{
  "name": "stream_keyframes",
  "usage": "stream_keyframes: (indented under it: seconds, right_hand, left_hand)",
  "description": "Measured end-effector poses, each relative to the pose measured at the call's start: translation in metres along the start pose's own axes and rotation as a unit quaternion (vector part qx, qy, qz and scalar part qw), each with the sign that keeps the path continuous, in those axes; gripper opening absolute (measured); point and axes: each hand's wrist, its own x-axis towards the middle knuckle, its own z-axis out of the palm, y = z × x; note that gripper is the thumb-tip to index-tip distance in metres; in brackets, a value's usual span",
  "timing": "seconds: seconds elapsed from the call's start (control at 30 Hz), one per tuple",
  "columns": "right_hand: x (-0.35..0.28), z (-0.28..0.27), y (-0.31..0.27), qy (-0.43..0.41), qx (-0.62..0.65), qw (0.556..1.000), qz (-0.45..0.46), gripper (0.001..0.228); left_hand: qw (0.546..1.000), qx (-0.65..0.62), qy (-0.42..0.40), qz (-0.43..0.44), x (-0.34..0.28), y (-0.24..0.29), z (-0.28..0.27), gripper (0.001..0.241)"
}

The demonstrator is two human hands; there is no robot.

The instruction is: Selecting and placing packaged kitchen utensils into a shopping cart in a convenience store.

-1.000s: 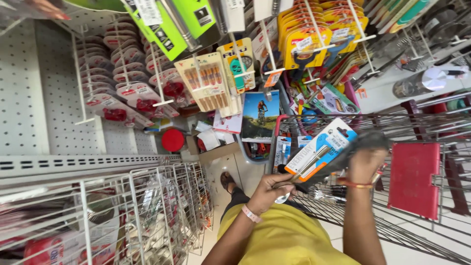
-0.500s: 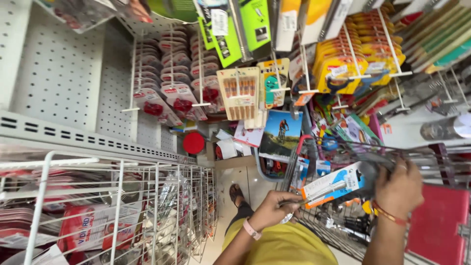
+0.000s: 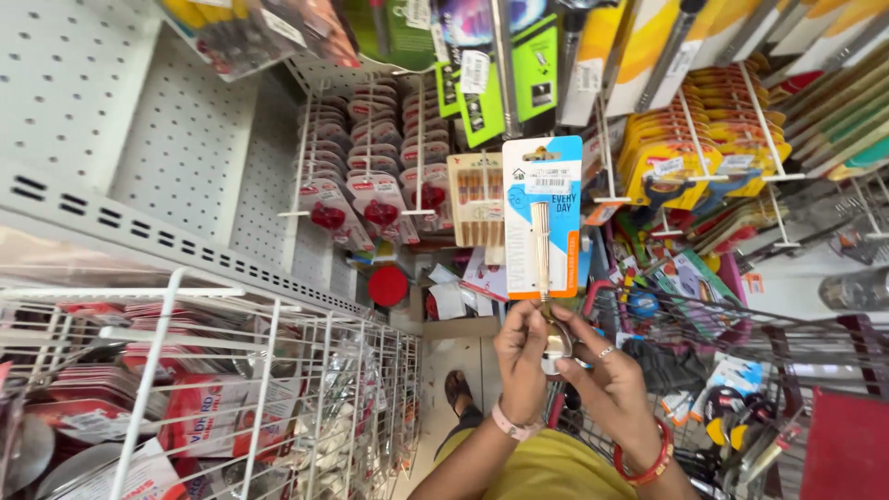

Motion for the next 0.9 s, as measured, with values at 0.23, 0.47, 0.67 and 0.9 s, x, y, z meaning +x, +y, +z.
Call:
stream_keyframes:
  seconds: [0.23,0.47,0.67,0.9]
  right_hand:
    - [0.022,0.012,0.009,0.056,-0.005,0.998,-0.038,0.05]
    - [0.051,0.029,-0.001,0.052,-0.013,0.99,-0.132,0.047]
    - [0.068,0.048,-0.008,0.052,0.016,0.989,-0.139,0.045]
    - [0.082,0.065,-0.017,0.05,0.037,0.99,-0.123,0.042]
  left_hand:
    - [0.991,0.078,-0.015,0.112,0.014,0.014,-0.001,0.03]
    - [0.973,0.125,-0.102,0.162,0.023,0.066,0.002,0.047]
    - [0.948,0.225,-0.084,0.21,0.033,0.086,-0.015,0.047]
    - [0.948,0.233,-0.053,0.209,0.049,0.097,-0.023,0.043]
